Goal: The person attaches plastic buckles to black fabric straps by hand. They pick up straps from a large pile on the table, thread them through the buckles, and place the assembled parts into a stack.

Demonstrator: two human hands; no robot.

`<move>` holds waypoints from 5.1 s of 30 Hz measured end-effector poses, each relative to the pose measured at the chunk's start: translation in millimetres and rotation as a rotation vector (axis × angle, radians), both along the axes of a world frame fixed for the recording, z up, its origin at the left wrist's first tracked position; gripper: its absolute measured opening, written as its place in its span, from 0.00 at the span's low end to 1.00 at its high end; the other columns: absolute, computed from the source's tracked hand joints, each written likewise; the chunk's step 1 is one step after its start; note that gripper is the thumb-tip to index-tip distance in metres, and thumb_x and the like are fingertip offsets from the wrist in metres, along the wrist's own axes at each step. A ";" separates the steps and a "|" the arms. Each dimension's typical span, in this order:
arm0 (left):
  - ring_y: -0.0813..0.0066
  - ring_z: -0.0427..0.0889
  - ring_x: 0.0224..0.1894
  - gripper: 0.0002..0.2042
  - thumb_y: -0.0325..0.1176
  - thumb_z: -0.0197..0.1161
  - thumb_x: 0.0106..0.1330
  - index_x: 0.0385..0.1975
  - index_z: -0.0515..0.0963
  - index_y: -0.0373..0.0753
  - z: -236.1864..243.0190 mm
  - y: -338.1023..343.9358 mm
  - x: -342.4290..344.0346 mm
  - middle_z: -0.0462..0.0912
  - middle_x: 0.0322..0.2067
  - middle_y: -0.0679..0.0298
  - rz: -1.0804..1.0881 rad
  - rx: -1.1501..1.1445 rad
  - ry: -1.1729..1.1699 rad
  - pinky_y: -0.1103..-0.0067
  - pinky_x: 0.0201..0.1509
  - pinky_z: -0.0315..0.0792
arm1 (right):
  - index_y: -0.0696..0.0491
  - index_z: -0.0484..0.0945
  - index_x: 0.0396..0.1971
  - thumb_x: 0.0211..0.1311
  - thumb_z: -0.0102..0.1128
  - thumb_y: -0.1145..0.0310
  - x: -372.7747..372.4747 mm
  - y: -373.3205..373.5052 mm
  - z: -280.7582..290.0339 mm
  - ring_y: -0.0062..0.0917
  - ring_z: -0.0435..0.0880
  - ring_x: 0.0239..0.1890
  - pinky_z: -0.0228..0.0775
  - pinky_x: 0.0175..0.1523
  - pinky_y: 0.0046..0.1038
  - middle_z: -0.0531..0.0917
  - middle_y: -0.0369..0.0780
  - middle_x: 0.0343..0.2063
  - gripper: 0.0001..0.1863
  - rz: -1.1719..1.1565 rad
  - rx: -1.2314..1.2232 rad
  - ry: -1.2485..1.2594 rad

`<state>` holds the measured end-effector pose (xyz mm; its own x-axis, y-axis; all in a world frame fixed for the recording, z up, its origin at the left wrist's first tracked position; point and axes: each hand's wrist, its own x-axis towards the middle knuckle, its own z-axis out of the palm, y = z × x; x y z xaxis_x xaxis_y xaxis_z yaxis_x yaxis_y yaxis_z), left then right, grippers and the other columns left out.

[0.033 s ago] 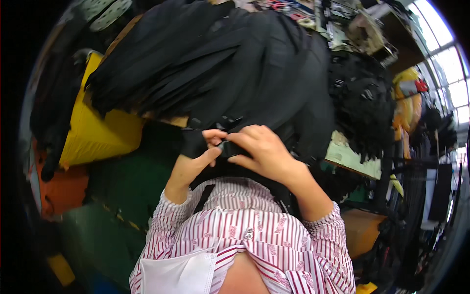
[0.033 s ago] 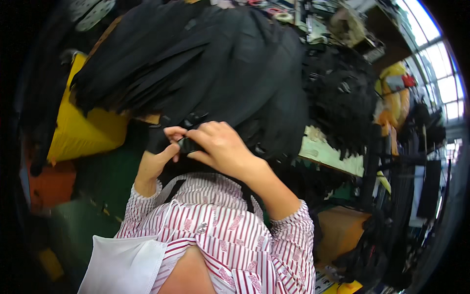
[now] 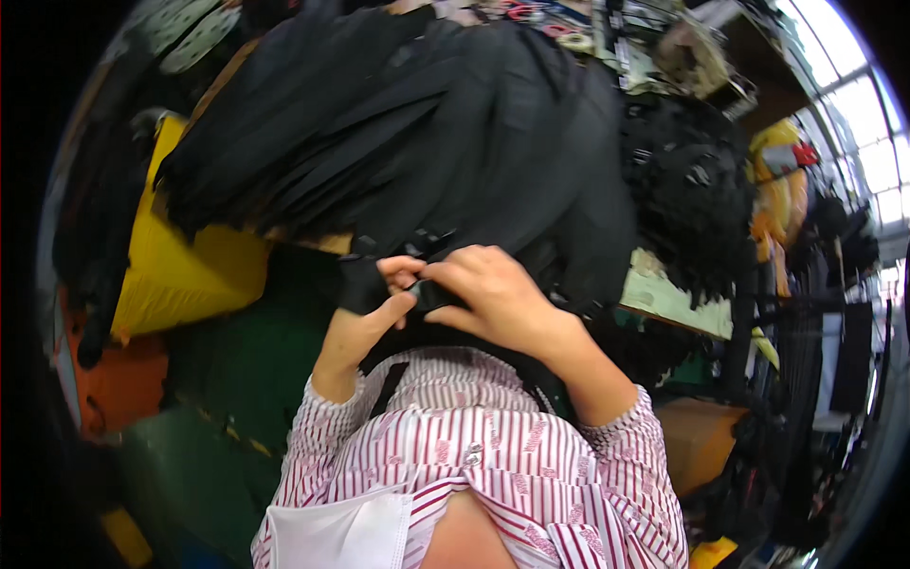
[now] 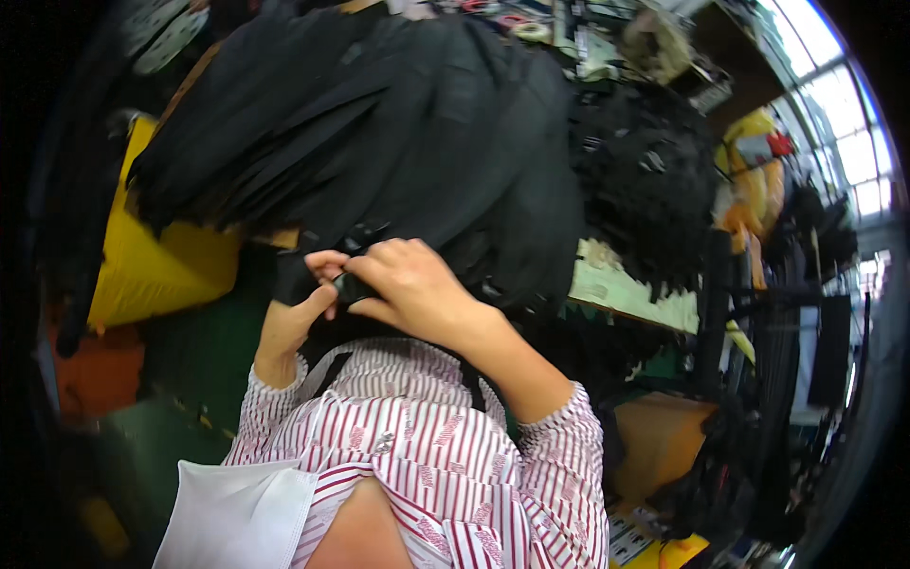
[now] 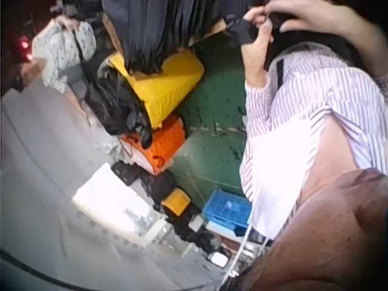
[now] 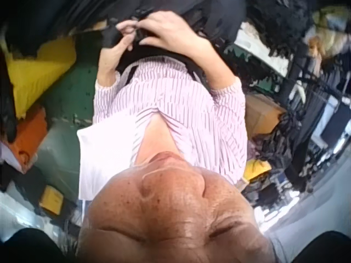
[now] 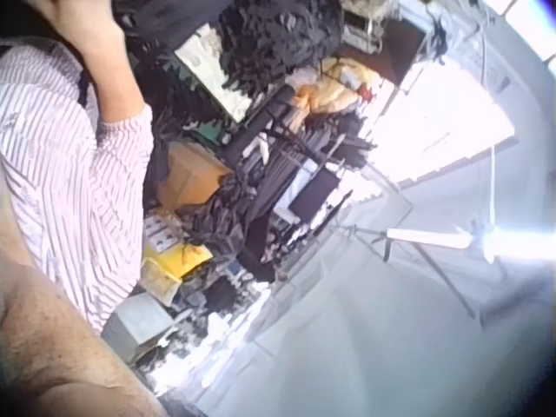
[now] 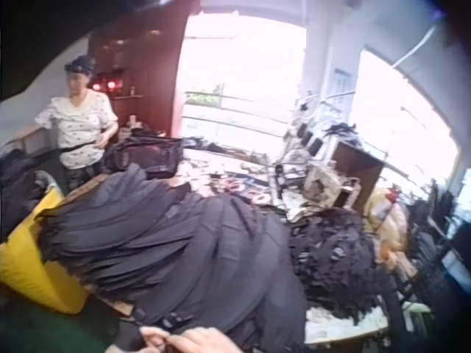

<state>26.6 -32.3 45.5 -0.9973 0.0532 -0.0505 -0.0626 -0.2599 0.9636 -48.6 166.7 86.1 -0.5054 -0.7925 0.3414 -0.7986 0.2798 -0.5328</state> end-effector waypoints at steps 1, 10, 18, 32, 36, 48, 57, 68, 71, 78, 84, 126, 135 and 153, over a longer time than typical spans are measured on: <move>0.87 0.71 0.26 0.16 0.23 0.60 0.62 0.51 0.73 0.33 1.9 2.3 -1.4 0.74 0.33 0.69 -0.006 0.001 0.017 0.89 0.30 0.66 | 0.54 0.75 0.43 0.48 0.69 0.62 -0.4 -2.7 0.1 0.36 0.77 0.38 0.66 0.44 0.34 0.78 0.40 0.33 0.22 0.021 -0.019 -0.029; 0.75 0.72 0.52 0.18 0.34 0.63 0.64 0.51 0.71 0.31 -20.2 4.7 -4.2 0.75 0.47 0.64 -0.037 0.025 0.049 0.79 0.59 0.63 | 0.54 0.71 0.49 0.52 0.64 0.67 0.4 -2.8 -8.6 0.40 0.79 0.36 0.70 0.43 0.38 0.80 0.45 0.32 0.23 0.129 -0.203 -0.135; 0.77 0.75 0.46 0.21 0.36 0.67 0.62 0.49 0.72 0.30 -14.3 11.3 -8.7 0.77 0.43 0.64 -0.064 -0.098 0.082 0.82 0.54 0.66 | 0.57 0.72 0.51 0.55 0.63 0.66 -0.2 8.4 -17.2 0.38 0.80 0.37 0.71 0.44 0.38 0.80 0.44 0.32 0.23 0.167 -0.223 -0.240; 0.74 0.70 0.56 0.37 0.48 0.65 0.59 0.63 0.62 0.32 -41.1 -15.8 -13.4 0.69 0.58 0.62 -0.224 0.005 0.019 0.83 0.54 0.66 | 0.50 0.77 0.36 0.51 0.66 0.59 2.8 3.1 -20.8 0.29 0.79 0.38 0.62 0.44 0.33 0.79 0.36 0.32 0.15 0.115 -0.166 0.136; 0.81 0.75 0.43 0.31 0.45 0.66 0.60 0.59 0.67 0.34 -42.0 -24.4 -14.6 0.75 0.50 0.66 -0.177 -0.087 -0.145 0.89 0.35 0.67 | 0.48 0.79 0.36 0.52 0.65 0.56 1.5 7.8 -20.2 0.27 0.79 0.37 0.61 0.46 0.33 0.79 0.33 0.32 0.15 0.052 -0.076 0.216; 0.89 0.70 0.31 0.11 0.37 0.61 0.67 0.45 0.76 0.41 -45.6 -27.2 -4.8 0.74 0.30 0.75 0.081 -0.255 -0.238 0.90 0.27 0.57 | 0.48 0.77 0.35 0.51 0.64 0.53 -6.9 9.2 -24.5 0.26 0.76 0.36 0.60 0.43 0.30 0.76 0.33 0.29 0.17 -0.102 -0.108 0.266; 0.88 0.72 0.29 0.12 0.34 0.64 0.63 0.44 0.79 0.41 -21.4 -15.3 2.9 0.78 0.33 0.73 0.336 -0.111 -0.263 0.90 0.25 0.58 | 0.52 0.78 0.30 0.43 0.69 0.70 -17.5 28.4 -17.7 0.32 0.77 0.35 0.69 0.41 0.33 0.79 0.37 0.30 0.12 -0.163 0.057 0.176; 0.91 0.70 0.27 0.11 0.40 0.64 0.64 0.38 0.78 0.39 -28.2 -30.1 9.8 0.77 0.28 0.74 0.248 -0.103 -0.153 0.92 0.23 0.58 | 0.53 0.79 0.36 0.53 0.63 0.70 -14.4 -11.8 -11.3 0.31 0.74 0.47 0.62 0.51 0.34 0.79 0.37 0.42 0.10 -0.168 0.114 0.164; 0.91 0.67 0.22 0.13 0.40 0.63 0.65 0.39 0.79 0.37 -30.0 -25.0 6.7 0.77 0.25 0.74 0.256 -0.126 -0.104 0.91 0.23 0.59 | 0.53 0.79 0.38 0.54 0.63 0.64 -10.2 -25.7 -19.9 0.29 0.72 0.52 0.57 0.54 0.39 0.78 0.37 0.47 0.13 -0.130 0.238 0.234; 0.92 0.67 0.21 0.13 0.40 0.62 0.66 0.41 0.79 0.37 -26.6 -23.7 0.9 0.78 0.25 0.73 0.180 -0.087 -0.115 0.91 0.21 0.58 | 0.56 0.75 0.33 0.55 0.62 0.70 -21.6 -31.3 -24.2 0.32 0.76 0.48 0.60 0.53 0.36 0.80 0.41 0.36 0.08 -0.054 0.165 0.029; 0.87 0.70 0.27 0.13 0.38 0.59 0.68 0.41 0.78 0.33 -32.4 -15.1 -11.8 0.75 0.25 0.73 0.172 -0.019 -0.010 0.88 0.32 0.65 | 0.58 0.75 0.35 0.63 0.57 0.71 -32.9 -27.4 -15.6 0.15 0.74 0.28 0.68 0.35 0.20 0.77 0.33 0.26 0.06 -0.242 -0.111 -0.730; 0.86 0.68 0.29 0.11 0.36 0.58 0.69 0.38 0.78 0.34 -27.4 10.0 -31.3 0.71 0.24 0.74 -0.065 0.213 -0.033 0.87 0.34 0.62 | 0.52 0.75 0.33 0.68 0.53 0.62 -46.9 -14.8 -14.7 0.08 0.66 0.24 0.59 0.28 0.13 0.71 0.26 0.22 0.09 -0.101 -0.205 -1.108; 0.81 0.72 0.33 0.09 0.28 0.62 0.63 0.42 0.76 0.39 -49.1 15.0 -31.0 0.76 0.32 0.71 0.039 0.108 -0.126 0.82 0.39 0.65 | 0.58 0.74 0.35 0.67 0.50 0.63 -28.0 -21.3 -11.9 0.33 0.84 0.34 0.74 0.42 0.33 0.83 0.43 0.30 0.13 -0.204 -0.290 -0.762; 0.85 0.71 0.36 0.11 0.33 0.60 0.68 0.45 0.75 0.35 -75.0 23.6 -67.9 0.74 0.35 0.73 0.085 -0.144 -0.155 0.84 0.41 0.67 | 0.48 0.73 0.27 0.55 0.60 0.70 -15.7 12.8 -16.4 0.27 0.74 0.31 0.56 0.44 0.32 0.75 0.33 0.23 0.04 -0.322 -0.399 0.072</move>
<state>-41.3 -8.7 -29.5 -0.9776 -0.0495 -0.2046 -0.1967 -0.1314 0.9716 -64.3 179.5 69.6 -0.6663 -0.4019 0.6282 -0.7441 0.3038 -0.5950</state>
